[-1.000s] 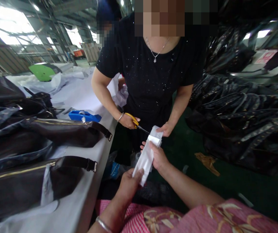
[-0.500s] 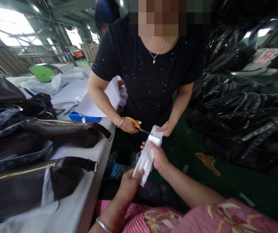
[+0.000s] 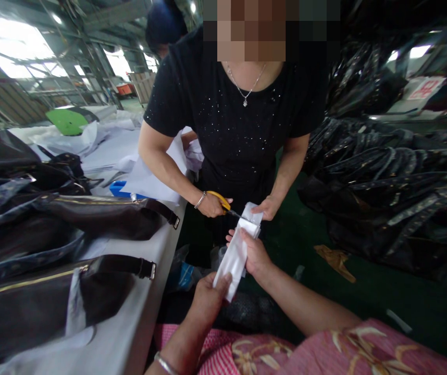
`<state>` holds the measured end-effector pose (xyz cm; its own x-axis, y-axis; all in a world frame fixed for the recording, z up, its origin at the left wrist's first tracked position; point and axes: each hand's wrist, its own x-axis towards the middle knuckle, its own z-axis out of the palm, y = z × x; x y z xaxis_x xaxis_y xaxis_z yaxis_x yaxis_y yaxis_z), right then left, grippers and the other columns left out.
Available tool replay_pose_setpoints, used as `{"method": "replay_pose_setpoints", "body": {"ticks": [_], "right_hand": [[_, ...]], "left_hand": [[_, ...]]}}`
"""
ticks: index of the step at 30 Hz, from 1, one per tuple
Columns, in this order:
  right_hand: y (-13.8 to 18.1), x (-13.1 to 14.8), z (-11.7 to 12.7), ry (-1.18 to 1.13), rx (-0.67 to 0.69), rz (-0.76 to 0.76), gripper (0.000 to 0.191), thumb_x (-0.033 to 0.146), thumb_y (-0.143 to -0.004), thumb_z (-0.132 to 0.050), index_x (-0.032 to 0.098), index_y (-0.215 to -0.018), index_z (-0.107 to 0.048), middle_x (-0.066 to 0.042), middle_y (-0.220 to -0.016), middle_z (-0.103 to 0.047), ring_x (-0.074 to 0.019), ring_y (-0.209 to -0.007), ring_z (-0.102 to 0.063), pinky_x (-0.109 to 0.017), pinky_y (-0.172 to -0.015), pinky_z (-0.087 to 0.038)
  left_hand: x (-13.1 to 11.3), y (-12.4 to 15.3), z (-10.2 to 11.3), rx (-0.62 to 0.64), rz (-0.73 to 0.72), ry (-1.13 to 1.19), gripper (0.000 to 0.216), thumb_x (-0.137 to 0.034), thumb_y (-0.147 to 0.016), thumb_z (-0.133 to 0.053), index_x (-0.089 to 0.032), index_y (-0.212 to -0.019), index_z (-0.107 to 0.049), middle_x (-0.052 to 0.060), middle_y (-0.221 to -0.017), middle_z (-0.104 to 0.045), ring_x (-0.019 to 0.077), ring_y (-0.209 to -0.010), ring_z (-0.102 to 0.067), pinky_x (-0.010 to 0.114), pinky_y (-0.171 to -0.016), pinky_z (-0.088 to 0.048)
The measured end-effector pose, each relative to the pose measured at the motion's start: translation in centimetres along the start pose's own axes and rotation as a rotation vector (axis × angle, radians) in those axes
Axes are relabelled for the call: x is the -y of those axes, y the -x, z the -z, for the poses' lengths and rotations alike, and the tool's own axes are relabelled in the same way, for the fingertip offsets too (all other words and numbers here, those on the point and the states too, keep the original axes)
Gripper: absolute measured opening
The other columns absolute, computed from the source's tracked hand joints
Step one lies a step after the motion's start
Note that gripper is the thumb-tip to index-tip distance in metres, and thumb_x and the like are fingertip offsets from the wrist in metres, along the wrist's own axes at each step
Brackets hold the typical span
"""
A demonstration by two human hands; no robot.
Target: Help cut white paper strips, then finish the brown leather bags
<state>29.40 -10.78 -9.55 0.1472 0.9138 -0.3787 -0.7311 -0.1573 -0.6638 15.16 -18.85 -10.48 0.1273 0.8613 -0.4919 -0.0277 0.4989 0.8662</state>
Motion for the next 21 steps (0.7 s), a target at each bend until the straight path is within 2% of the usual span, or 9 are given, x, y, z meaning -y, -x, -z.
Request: {"method": "replay_pose_setpoints", "body": {"ticks": [8, 14, 21], "right_hand": [[0.21, 0.17, -0.27, 0.009, 0.012, 0.013, 0.024, 0.032, -0.081, -0.07, 0.012, -0.094, -0.069, -0.013, -0.097, -0.076, -0.0248, -0.084, -0.074, -0.037, -0.074, -0.061], [0.38, 0.3, -0.02, 0.003, -0.009, 0.014, 0.023, 0.03, -0.08, -0.071, 0.012, -0.093, -0.068, -0.013, -0.094, -0.076, -0.0257, -0.084, -0.074, -0.039, -0.074, -0.061], [0.21, -0.02, -0.13, -0.009, 0.006, 0.014, 0.025, 0.032, -0.079, -0.071, 0.012, -0.095, -0.068, -0.013, -0.096, -0.076, -0.0252, -0.085, -0.074, -0.037, -0.074, -0.061]], "left_hand": [[-0.23, 0.24, -0.09, -0.013, -0.004, 0.006, 0.055, -0.064, -0.066, -0.073, -0.011, -0.081, -0.066, 0.003, -0.056, -0.061, 0.0121, -0.047, -0.052, 0.022, -0.046, -0.04], [-0.2, 0.38, -0.43, -0.015, -0.01, -0.001, 0.053, -0.063, -0.065, -0.074, -0.012, -0.075, -0.065, 0.002, -0.054, -0.06, 0.0113, -0.046, -0.05, 0.021, -0.044, -0.037], [-0.13, 0.43, -0.24, -0.026, -0.015, 0.0, 0.053, -0.064, -0.065, -0.073, -0.013, -0.074, -0.063, 0.002, -0.053, -0.06, 0.0115, -0.046, -0.05, 0.022, -0.045, -0.039]]}}
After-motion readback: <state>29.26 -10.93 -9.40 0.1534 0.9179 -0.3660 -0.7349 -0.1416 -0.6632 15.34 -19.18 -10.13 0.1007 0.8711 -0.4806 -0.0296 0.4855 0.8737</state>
